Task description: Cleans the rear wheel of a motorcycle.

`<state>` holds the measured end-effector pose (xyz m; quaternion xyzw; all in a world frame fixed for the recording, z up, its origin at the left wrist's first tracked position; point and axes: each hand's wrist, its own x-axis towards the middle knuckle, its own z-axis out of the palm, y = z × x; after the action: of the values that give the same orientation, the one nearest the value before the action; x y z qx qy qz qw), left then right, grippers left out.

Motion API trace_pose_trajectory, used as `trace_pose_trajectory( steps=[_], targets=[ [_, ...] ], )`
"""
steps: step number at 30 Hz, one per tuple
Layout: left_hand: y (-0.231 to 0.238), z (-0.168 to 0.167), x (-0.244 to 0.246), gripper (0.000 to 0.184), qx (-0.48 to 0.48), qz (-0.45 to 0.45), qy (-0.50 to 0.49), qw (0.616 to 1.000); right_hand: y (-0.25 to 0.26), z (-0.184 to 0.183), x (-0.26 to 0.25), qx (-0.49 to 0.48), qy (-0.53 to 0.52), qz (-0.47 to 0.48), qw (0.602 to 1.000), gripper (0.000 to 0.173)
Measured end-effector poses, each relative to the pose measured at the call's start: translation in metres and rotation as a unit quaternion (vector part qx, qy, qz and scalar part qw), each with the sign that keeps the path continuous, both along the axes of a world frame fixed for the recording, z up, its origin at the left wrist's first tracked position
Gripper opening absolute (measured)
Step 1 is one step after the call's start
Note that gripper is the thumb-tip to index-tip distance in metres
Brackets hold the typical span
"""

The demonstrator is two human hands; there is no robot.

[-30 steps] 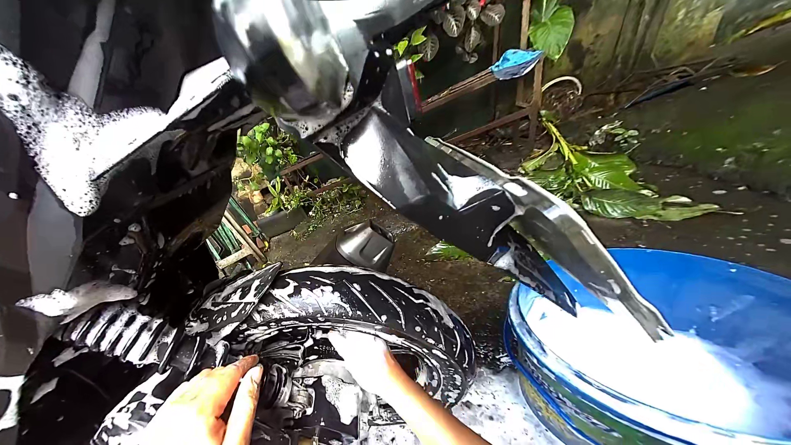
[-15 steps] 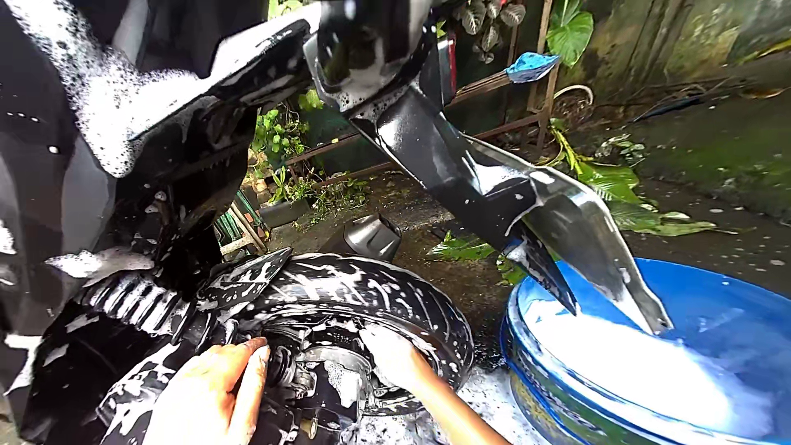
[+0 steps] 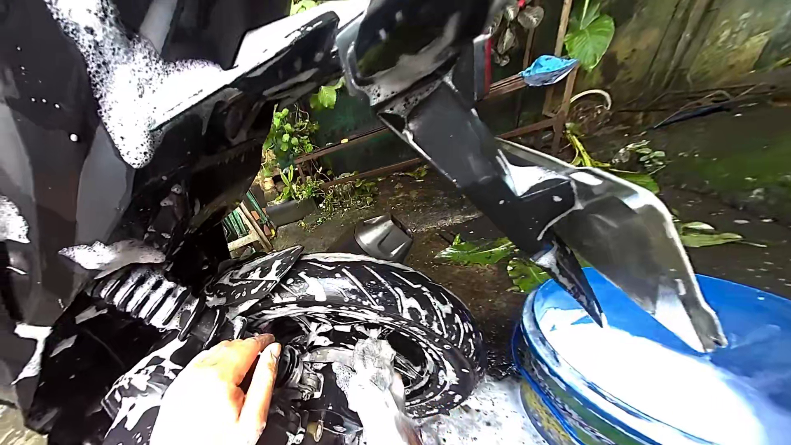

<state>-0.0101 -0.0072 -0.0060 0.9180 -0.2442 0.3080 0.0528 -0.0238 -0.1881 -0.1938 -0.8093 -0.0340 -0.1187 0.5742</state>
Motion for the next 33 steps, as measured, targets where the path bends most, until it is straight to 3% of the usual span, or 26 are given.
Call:
trace_pose_trajectory(
  steps=[3,7,11,14,18,20,22,24,27,29,31,33],
  targets=[
    [-0.001,-0.002,0.001,0.044,0.000,0.008,-0.010,1.000,-0.011,0.007,0.036,-0.164,-0.083,-0.051,0.982,0.037],
    [-0.002,-0.002,0.003,0.045,0.008,0.015,-0.014,1.000,-0.027,0.056,0.062,-0.286,0.090,0.065,0.952,0.047],
    [-0.004,0.000,0.003,0.045,0.017,0.003,-0.006,1.000,-0.030,0.027,0.040,-0.235,-0.056,0.009,0.970,0.037],
    [-0.002,-0.002,0.000,0.045,0.021,0.005,-0.007,1.000,-0.022,0.042,0.032,-0.243,-0.136,0.007,0.960,0.033],
    [-0.002,-0.001,0.001,0.046,0.025,0.008,-0.006,1.000,-0.003,0.060,0.079,-0.242,-0.159,0.154,0.945,0.044],
    [0.001,0.000,-0.002,0.044,0.027,0.002,0.006,1.000,-0.004,0.055,0.093,-0.218,-0.202,0.208,0.932,0.040],
    [0.001,0.003,-0.003,0.042,0.023,-0.010,0.015,1.000,-0.009,0.032,0.097,-0.172,-0.314,0.146,0.922,0.029],
    [0.002,0.001,-0.003,0.042,0.021,-0.019,0.007,1.000,-0.011,-0.006,0.086,-0.110,-0.337,0.047,0.934,0.024],
    [0.001,-0.002,-0.002,0.045,0.022,-0.012,-0.013,1.000,-0.007,-0.057,0.048,-0.019,-0.154,-0.034,0.987,0.041],
    [-0.001,-0.002,0.001,0.046,0.023,-0.009,-0.023,0.999,-0.003,-0.055,0.029,0.006,-0.021,-0.043,0.999,0.049],
    [-0.003,-0.004,0.002,0.047,0.022,-0.003,-0.031,0.999,-0.004,-0.041,0.021,-0.079,0.014,-0.037,0.996,0.045],
    [-0.005,-0.005,0.002,0.048,0.024,0.005,-0.032,0.999,-0.010,-0.024,0.012,-0.110,-0.023,-0.043,0.993,0.037]
  ],
)
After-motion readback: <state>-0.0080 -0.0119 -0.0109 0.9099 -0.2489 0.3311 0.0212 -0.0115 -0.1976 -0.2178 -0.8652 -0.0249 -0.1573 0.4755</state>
